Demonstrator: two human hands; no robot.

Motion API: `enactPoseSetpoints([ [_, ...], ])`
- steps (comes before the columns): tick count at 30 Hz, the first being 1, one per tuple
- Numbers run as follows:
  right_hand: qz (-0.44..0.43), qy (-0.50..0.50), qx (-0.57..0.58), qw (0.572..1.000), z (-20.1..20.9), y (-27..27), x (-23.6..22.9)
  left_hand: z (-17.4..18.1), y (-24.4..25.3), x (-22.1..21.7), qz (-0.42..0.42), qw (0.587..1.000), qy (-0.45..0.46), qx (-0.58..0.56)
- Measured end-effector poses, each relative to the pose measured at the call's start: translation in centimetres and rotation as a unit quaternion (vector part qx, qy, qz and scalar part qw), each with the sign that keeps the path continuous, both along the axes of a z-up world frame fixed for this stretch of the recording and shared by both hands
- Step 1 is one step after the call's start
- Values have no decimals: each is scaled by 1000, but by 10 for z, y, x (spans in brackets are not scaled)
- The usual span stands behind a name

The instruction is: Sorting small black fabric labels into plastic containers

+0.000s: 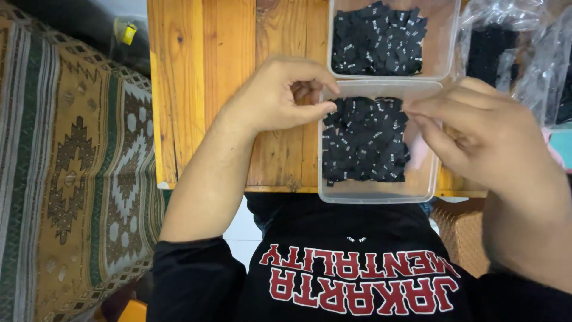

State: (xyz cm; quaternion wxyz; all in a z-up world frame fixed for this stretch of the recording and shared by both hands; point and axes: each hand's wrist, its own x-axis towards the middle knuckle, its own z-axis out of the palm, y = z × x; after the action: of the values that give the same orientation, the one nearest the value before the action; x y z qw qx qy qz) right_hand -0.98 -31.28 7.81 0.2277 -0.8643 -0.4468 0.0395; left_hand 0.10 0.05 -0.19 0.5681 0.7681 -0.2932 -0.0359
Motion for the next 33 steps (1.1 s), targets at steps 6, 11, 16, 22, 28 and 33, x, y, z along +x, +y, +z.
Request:
enactPoseSetpoints([
  [6, -100, 28, 151, 983, -22, -22, -21, -14, 2, 1, 24, 999, 33, -35],
  [11, -98, 28, 269, 958, -66, -52, -32, -23, 4, 4, 82, 992, -76, -50],
  [16, -61, -16, 373, 926, -96, -58, -37, -21, -3, 5, 95, 986, -134, -23],
  [22, -150, -118, 497, 847, -159, -58, -59, -8, -21, 1, 114, 969, -220, 0],
  [28, -135, -149, 474, 857, -173, -50, -65, 19, -76, -24, -112, 941, -239, 213],
  [33, -156, -132, 416, 886, -167, -58, -63, 5, -109, -33, -208, 841, -253, 431],
])
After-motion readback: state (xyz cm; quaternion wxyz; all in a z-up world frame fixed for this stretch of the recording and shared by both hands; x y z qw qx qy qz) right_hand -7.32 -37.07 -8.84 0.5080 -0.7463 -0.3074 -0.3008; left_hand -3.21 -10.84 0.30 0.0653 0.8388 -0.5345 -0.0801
